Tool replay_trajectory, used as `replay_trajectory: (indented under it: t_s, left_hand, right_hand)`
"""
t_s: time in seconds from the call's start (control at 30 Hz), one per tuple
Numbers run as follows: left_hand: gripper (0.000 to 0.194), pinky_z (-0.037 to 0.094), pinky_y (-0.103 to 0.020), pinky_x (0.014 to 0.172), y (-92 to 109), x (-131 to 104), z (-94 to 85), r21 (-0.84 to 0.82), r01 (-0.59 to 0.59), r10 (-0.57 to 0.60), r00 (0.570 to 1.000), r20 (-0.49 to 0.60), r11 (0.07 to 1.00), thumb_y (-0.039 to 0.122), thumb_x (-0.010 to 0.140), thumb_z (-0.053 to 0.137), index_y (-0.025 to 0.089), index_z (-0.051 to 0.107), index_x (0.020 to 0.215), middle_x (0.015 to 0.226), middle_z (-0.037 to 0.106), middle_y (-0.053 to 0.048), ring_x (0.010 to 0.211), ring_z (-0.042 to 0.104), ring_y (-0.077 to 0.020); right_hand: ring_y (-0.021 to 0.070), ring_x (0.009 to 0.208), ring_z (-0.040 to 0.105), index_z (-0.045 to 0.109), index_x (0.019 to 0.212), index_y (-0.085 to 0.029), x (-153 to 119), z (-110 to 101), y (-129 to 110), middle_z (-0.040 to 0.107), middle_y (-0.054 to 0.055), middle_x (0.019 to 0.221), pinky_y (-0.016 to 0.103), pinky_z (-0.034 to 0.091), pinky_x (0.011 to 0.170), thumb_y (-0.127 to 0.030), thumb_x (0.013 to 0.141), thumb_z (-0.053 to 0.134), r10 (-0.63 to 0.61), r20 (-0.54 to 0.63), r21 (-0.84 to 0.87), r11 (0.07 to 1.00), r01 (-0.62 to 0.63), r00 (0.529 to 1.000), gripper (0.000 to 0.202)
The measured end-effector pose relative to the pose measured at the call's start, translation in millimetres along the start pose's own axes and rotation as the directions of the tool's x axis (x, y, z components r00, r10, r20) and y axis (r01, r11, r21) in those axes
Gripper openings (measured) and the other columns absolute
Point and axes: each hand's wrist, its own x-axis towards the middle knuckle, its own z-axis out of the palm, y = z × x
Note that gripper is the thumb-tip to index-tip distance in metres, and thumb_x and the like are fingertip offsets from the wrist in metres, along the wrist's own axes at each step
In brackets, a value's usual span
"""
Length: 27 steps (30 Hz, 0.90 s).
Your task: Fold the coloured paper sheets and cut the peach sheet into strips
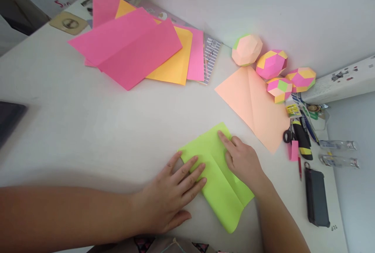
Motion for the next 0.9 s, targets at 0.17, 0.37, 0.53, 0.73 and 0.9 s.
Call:
replay_trajectory:
  t_s: [0.17, 0.37, 0.53, 0.73, 0.9]
  left_hand:
    - [0.070, 0.013, -0.066, 0.104, 0.5, 1.0, -4.4, 0.026, 0.041, -0.041, 0.999, 0.019, 0.999, 0.060, 0.087, 0.040, 0.015, 0.038, 0.140, 0.147, 0.034, -0.019, 0.134, 0.027, -0.0402]
    - [0.074, 0.020, -0.066, 0.101, 2.4, 1.4, -4.2, 0.076, 0.084, -0.087, 0.996, 0.033, 0.994, 0.064, 0.086, 0.037, 0.016, 0.037, 0.141, 0.148, 0.033, -0.020, 0.130, 0.033, -0.0403]
    - [0.078, 0.017, -0.057, 0.106, 4.6, -0.9, 0.6, 0.109, 0.088, -0.088, 0.996, -0.004, 0.990, 0.065, 0.084, 0.041, 0.012, 0.038, 0.141, 0.146, 0.036, -0.021, 0.131, 0.035, -0.0387]
    - [0.078, 0.016, -0.059, 0.106, 4.0, -0.4, -1.8, 0.114, 0.073, -0.075, 0.997, 0.010, 0.991, 0.066, 0.084, 0.039, 0.013, 0.039, 0.140, 0.144, 0.038, -0.021, 0.128, 0.037, -0.0395]
    - [0.081, 0.023, -0.051, 0.106, -0.1, 1.7, -4.2, 0.199, 0.111, -0.108, 0.994, -0.027, 0.974, 0.068, 0.084, 0.037, 0.002, 0.051, 0.130, 0.133, 0.050, -0.025, 0.122, 0.043, -0.0371]
  right_hand:
    - [0.0111, 0.052, 0.043, 0.033, 0.143, -0.020, 0.2, 0.2, -0.1, 0.045, -0.001, 0.072, 0.022, 0.034, 0.047, -0.011, 0.087, 0.035, -0.009, -0.011, -0.003, 1.000, 0.009, 1.000, 0.057]
    - [0.0112, 0.053, 0.043, 0.032, 0.144, -0.021, 0.0, 0.6, -0.1, 0.045, -0.001, 0.072, 0.023, 0.034, 0.047, -0.011, 0.087, 0.035, -0.009, -0.012, -0.007, 1.000, 0.009, 1.000, 0.058]
    - [0.0110, 0.053, 0.043, 0.036, 0.142, -0.019, -0.3, 0.8, -0.3, 0.044, -0.001, 0.073, 0.023, 0.034, 0.046, -0.011, 0.087, 0.034, -0.011, -0.021, -0.018, 1.000, 0.011, 1.000, 0.055]
    - [0.0105, 0.052, 0.041, 0.036, 0.141, -0.019, -0.1, 0.8, -1.0, 0.044, -0.001, 0.072, 0.023, 0.033, 0.046, -0.010, 0.087, 0.034, -0.008, -0.024, -0.019, 1.000, 0.008, 1.000, 0.054]
    - [0.0109, 0.053, 0.040, 0.036, 0.141, -0.019, -2.0, 3.2, -1.3, 0.046, 0.000, 0.075, 0.024, 0.033, 0.048, -0.011, 0.087, 0.035, 0.015, -0.001, -0.029, 0.999, -0.015, 1.000, 0.055]
